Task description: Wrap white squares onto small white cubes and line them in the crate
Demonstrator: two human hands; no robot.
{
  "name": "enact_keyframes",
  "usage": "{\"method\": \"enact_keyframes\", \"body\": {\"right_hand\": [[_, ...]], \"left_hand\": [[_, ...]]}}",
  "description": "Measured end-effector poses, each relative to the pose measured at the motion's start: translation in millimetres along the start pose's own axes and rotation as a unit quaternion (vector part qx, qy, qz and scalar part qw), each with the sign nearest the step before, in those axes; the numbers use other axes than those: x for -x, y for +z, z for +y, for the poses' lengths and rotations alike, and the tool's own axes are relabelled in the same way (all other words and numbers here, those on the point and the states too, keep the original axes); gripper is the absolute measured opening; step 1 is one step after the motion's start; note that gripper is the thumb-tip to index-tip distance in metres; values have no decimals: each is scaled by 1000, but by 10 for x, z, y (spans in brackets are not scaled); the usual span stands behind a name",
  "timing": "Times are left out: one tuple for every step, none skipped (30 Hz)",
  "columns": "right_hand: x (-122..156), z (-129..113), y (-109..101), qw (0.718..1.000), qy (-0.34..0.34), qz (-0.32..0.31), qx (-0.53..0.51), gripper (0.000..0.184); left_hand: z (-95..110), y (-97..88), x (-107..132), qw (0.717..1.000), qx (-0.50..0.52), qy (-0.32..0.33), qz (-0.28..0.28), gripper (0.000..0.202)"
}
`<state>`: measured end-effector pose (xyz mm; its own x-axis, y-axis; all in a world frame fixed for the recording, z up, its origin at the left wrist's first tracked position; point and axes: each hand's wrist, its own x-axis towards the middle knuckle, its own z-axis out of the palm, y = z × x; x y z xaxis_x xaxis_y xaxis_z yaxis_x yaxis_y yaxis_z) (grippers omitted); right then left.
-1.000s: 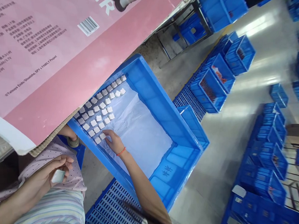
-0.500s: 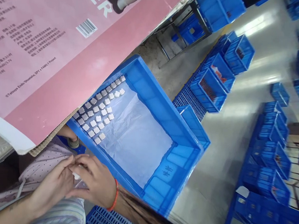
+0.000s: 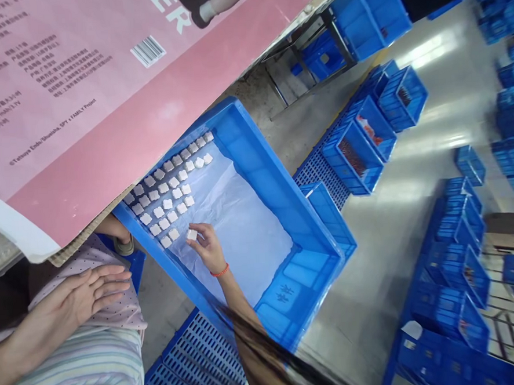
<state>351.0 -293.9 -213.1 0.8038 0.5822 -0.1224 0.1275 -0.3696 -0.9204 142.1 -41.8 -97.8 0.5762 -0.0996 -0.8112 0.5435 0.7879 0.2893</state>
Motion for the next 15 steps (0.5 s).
{"method": "enact_keyframes", "body": {"right_hand": [[-37, 115, 10, 1000, 6, 9, 13, 34], [-67, 211, 27, 999, 9, 17, 27, 32], [-91, 285, 48, 999, 11, 25, 41, 31], [-109, 340, 70, 998, 11, 33, 55, 31], [-119, 377, 89, 997, 7, 39, 69, 31], [-123, 399, 104, 996, 2, 44, 82, 31], [-121, 409, 114, 994, -5, 47, 94, 31], [-114, 411, 118, 993, -12, 51, 106, 31], [-104, 407, 118, 991, -17, 54, 118, 32], [-93, 401, 114, 990, -22, 54, 128, 33], [-81, 395, 110, 989, -26, 52, 138, 34], [-71, 391, 105, 988, -28, 48, 147, 34], [-64, 389, 103, 987, -29, 42, 155, 34], [-60, 389, 102, 985, -28, 35, 164, 34], [-58, 392, 105, 984, -25, 30, 173, 32]], "left_hand": [[11, -27, 9, 1000, 12, 6, 12, 43], [21, -44, 18, 1000, 21, 6, 19, 43], [27, -55, 25, 999, 30, 2, 24, 44], [27, -63, 31, 999, 39, -4, 29, 45], [19, -71, 35, 998, 48, -8, 34, 46], [3, -81, 37, 998, 56, -6, 37, 46], [-20, -94, 36, 997, 62, 0, 38, 44], [-46, -111, 35, 997, 65, 9, 38, 42], [-74, -129, 32, 997, 68, 17, 36, 40], [-97, -147, 29, 997, 70, 22, 33, 37], [-114, -163, 25, 997, 71, 25, 31, 36], [-122, -174, 21, 997, 72, 25, 27, 36], [-121, -181, 16, 997, 74, 24, 25, 35], [-113, -184, 12, 996, 78, 25, 22, 35], [-101, -184, 7, 996, 80, 24, 19, 36]]}}
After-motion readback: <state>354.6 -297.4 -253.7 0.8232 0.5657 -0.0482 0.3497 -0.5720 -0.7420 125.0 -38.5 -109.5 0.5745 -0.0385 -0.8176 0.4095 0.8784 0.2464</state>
